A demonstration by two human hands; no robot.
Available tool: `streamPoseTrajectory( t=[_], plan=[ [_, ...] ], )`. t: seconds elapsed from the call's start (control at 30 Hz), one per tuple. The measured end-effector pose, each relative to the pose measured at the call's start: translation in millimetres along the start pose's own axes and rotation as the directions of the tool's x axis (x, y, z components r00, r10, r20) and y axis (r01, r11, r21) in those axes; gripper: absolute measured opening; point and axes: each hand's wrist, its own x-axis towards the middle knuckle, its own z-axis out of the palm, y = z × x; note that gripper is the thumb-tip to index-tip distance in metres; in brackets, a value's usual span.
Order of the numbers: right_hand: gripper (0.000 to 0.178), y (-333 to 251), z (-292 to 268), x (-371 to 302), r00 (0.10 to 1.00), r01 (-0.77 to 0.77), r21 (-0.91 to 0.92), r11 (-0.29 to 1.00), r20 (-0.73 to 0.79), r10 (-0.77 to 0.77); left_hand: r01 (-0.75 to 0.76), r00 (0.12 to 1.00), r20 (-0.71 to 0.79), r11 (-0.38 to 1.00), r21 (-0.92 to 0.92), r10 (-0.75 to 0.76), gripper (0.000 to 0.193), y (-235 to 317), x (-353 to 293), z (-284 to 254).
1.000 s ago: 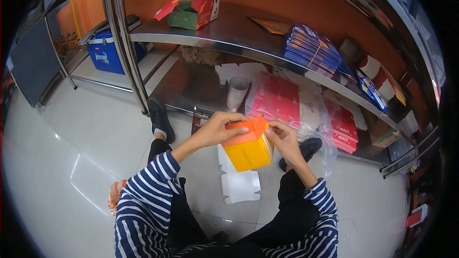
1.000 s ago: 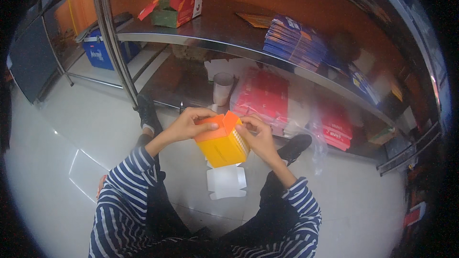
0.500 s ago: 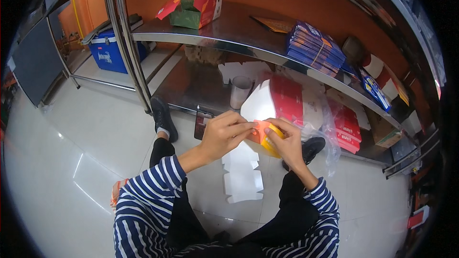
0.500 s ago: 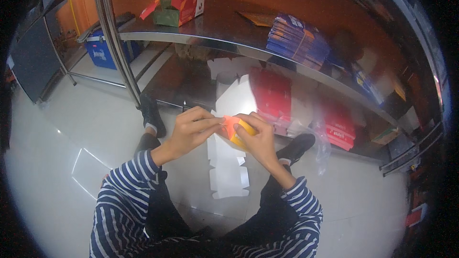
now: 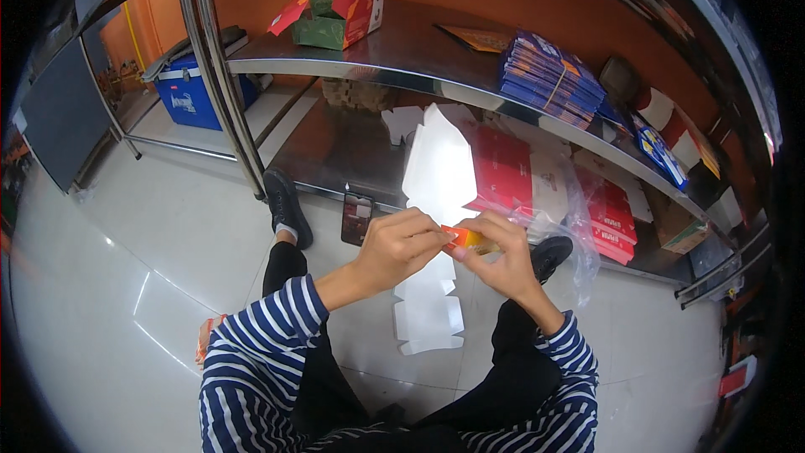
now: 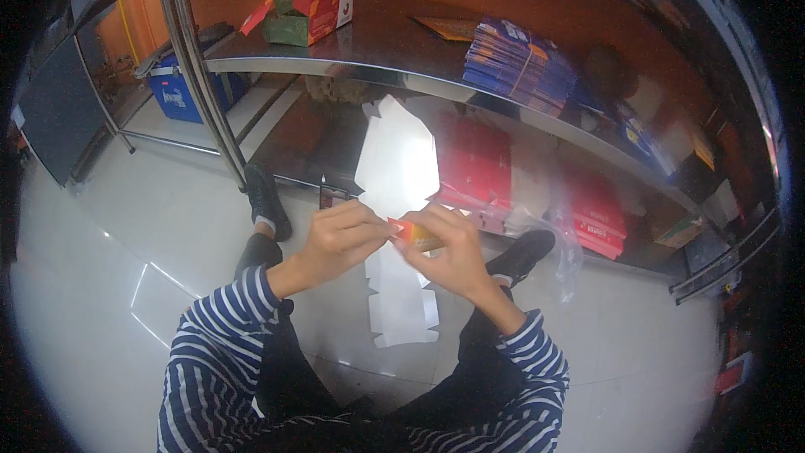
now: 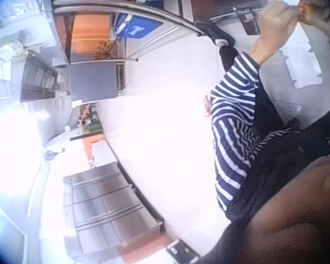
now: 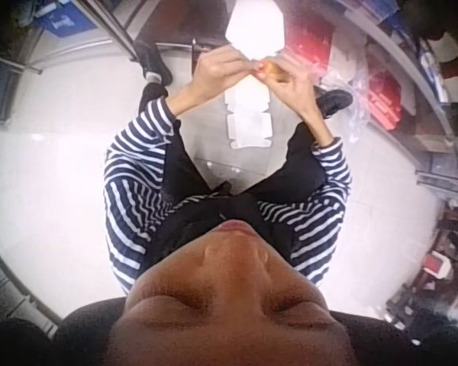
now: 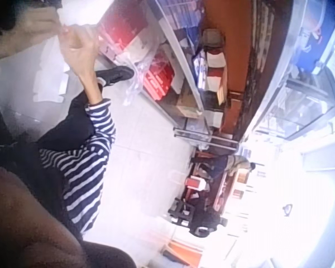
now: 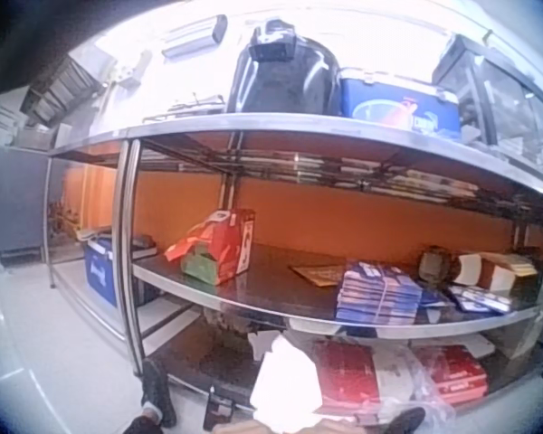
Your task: The person assembles small, colorful paper boxes by folding flat pieces and tucking flaps into slots. They repeatedly pick up a flat piece, fold it into a box shape, and place the finished box onto a growing stack on the floor.
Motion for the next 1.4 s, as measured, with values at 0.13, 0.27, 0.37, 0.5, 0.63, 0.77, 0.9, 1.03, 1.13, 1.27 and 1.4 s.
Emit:
streamPoseTrajectory(
  t=[0.13,0.27,0.37,0.5,0.63,0.77,0.9,1.03,1.13,1.27,1.4],
  plan=[
    [0.020,-1.4,1.9,-1.7,0.999,0.013,-0.076,0.997,0.040,-0.010,0.082,0.996,0.040,0.997,0.003,-0.082,0.015,-3.1,-3.0,1.1],
    [0.019,-0.2,4.8,-2.7,0.995,0.075,-0.139,0.987,0.081,-0.064,0.153,0.986,0.076,0.986,-0.073,-0.147,0.015,-4.7,-2.7,-0.7],
    [0.014,-3.2,8.0,-1.4,0.994,0.108,-0.157,0.982,0.044,-0.102,0.227,0.972,0.084,0.967,-0.116,-0.218,0.022,-5.5,-3.0,-0.6],
    [0.011,1.3,6.3,-5.4,0.998,-0.055,-0.009,0.998,0.016,0.055,0.143,0.982,0.113,0.986,0.089,-0.153,0.033,-6.1,12.9,-10.8],
    [0.016,3.2,0.1,-1.2,0.971,-0.237,0.204,0.950,0.076,0.226,0.120,0.939,0.313,0.989,0.085,-0.141,0.028,-29.3,3.1,-21.9],
    [0.019,8.8,-1.7,-1.5,0.954,-0.285,0.167,0.944,0.150,0.261,0.211,0.920,0.325,0.976,0.055,-0.218,0.015,-32.0,-2.5,-16.6],
    [0.019,10.2,-1.4,-2.0,0.926,-0.341,0.077,0.937,0.198,0.321,0.151,0.944,0.287,0.987,0.056,-0.160,0.014,-29.0,-4.1,-12.6],
    [0.018,16.9,-0.5,-3.7,0.983,-0.149,-0.028,0.988,0.101,0.151,0.085,0.956,0.269,0.989,0.123,-0.116,0.014,-24.5,-2.1,-9.8],
    [0.019,16.6,0.4,-3.1,0.942,-0.305,0.053,0.951,0.161,0.293,0.050,0.964,0.251,0.986,0.161,-0.090,0.014,-23.7,-2.5,-10.9],
    [0.019,15.3,-1.6,-4.4,0.926,-0.340,0.040,0.940,0.189,0.327,0.015,0.963,0.259,0.978,0.208,-0.070,0.012,-23.3,-2.9,-8.8],
    [0.016,9.0,0.3,-4.8,0.945,-0.278,-0.062,0.959,0.161,0.284,-0.023,0.965,0.259,0.975,0.222,-0.036,0.010,-20.4,-3.6,-5.5]
  ],
)
